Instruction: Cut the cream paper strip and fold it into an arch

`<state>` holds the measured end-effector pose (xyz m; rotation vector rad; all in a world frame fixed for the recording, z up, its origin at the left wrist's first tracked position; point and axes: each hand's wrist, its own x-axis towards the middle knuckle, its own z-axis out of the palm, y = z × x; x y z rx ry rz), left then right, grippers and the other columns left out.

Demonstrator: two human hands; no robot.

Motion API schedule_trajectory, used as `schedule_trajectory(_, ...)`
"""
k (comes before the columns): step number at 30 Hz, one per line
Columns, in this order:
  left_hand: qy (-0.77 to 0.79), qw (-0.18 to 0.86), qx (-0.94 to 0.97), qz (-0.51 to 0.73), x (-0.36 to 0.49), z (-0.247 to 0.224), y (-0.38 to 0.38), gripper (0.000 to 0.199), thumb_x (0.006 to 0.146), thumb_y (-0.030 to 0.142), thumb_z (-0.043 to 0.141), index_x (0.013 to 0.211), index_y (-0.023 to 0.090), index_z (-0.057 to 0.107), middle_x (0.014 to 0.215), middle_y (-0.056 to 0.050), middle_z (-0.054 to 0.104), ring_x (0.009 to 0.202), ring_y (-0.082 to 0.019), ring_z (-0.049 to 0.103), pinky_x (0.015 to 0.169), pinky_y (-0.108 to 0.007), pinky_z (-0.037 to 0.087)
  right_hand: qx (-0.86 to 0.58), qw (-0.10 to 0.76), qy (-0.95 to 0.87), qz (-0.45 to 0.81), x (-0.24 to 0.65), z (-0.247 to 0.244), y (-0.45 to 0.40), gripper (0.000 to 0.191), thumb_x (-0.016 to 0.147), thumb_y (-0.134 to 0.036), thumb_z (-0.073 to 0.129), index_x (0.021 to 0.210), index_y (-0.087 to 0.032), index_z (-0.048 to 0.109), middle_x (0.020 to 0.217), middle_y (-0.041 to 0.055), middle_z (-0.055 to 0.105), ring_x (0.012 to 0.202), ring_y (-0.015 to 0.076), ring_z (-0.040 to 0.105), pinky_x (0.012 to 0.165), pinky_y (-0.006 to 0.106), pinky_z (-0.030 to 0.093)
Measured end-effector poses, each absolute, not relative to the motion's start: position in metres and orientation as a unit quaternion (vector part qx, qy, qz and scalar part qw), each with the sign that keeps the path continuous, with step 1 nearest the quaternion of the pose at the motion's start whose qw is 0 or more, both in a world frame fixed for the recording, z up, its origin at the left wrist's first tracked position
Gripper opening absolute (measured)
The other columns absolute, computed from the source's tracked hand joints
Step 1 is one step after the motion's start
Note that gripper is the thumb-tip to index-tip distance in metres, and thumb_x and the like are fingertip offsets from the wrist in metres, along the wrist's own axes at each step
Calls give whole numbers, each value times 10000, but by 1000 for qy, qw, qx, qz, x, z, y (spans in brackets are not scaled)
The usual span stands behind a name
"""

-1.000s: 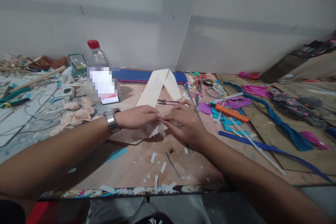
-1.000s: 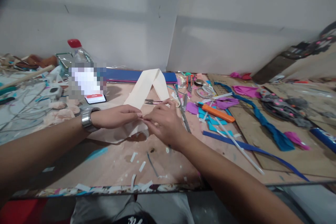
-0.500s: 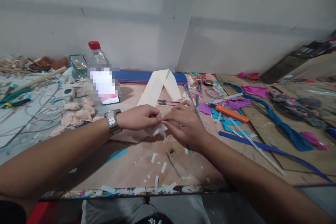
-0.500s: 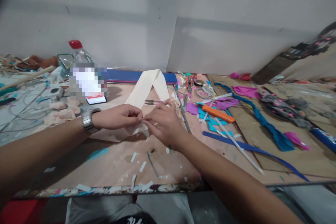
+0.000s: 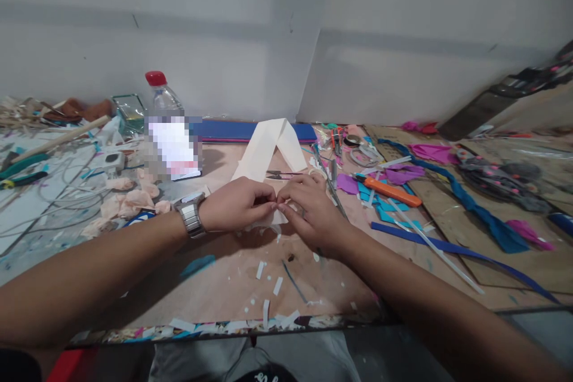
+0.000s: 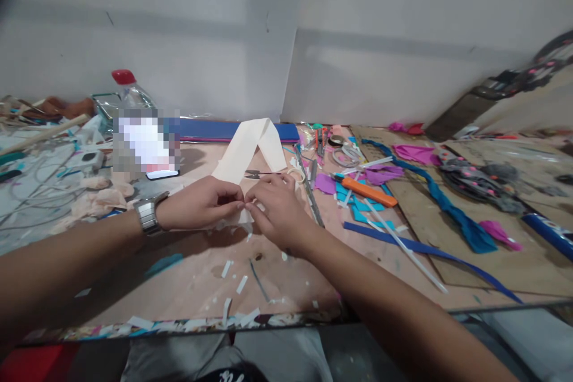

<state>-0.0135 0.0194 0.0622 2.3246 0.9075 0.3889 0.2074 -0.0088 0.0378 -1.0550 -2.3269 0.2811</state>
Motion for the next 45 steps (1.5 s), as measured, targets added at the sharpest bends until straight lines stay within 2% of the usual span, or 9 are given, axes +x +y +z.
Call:
schedule_trajectory(5,351,284,881,142,-14,63,19,248,994,316,548,935,169,738,768,-17,691,674,-126,548,655,-264,351,-398,284,-865,113,209,37,-8,68,965,-239,600,933,-222,659,988,59,736,1137,294,572,1041,507,292)
schedule_trajectory(15,320,224,903,179,-11,60,16,270,1026,334,536,882,171,695,730,-11,677,627,-117,530,633,-264,319,-405,277,-863,122,207,42,-10,137,975,-210,521,946,-227,654,1022,68,731,1248,316,524,1069,537,276)
schedule_trajectory(19,330,217,900,184,-12,58,17,305,1032,376,535,880,172,702,723,-16,672,621,-121,522,627,-269,314,-401,294,-860,115,210,39,-7,111,995,-273,556,966,-241,659,1014,60,738,1234,315,528,1074,532,288)
schedule_trajectory(24,335,240,894,178,-14,60,17,306,1024,397,536,914,171,712,732,-14,668,635,-125,529,629,-269,323,-383,310,-865,92,215,35,-4,93,986,-305,604,933,-246,653,997,48,745,1208,304,548,1069,513,307)
schedule_trajectory(30,315,279,889,181,-15,60,18,180,947,317,592,858,170,646,698,18,603,624,-114,496,611,-258,316,-391,306,-865,71,214,37,-6,79,988,-285,586,978,-240,651,1019,51,745,1215,304,547,1058,518,295)
schedule_trajectory(40,311,330,874,173,-16,62,20,237,964,353,569,836,164,631,702,19,585,634,-112,488,613,-258,325,-395,287,-870,68,211,38,-8,123,1028,-292,524,982,-237,624,1043,61,741,1176,295,562,1056,517,283)
schedule_trajectory(45,308,341,867,191,-15,62,19,239,980,313,541,833,159,650,698,17,606,637,-109,502,623,-253,343,-391,287,-872,67,211,39,-10,101,1015,-276,529,983,-235,615,1027,54,726,1183,297,551,1061,521,282)
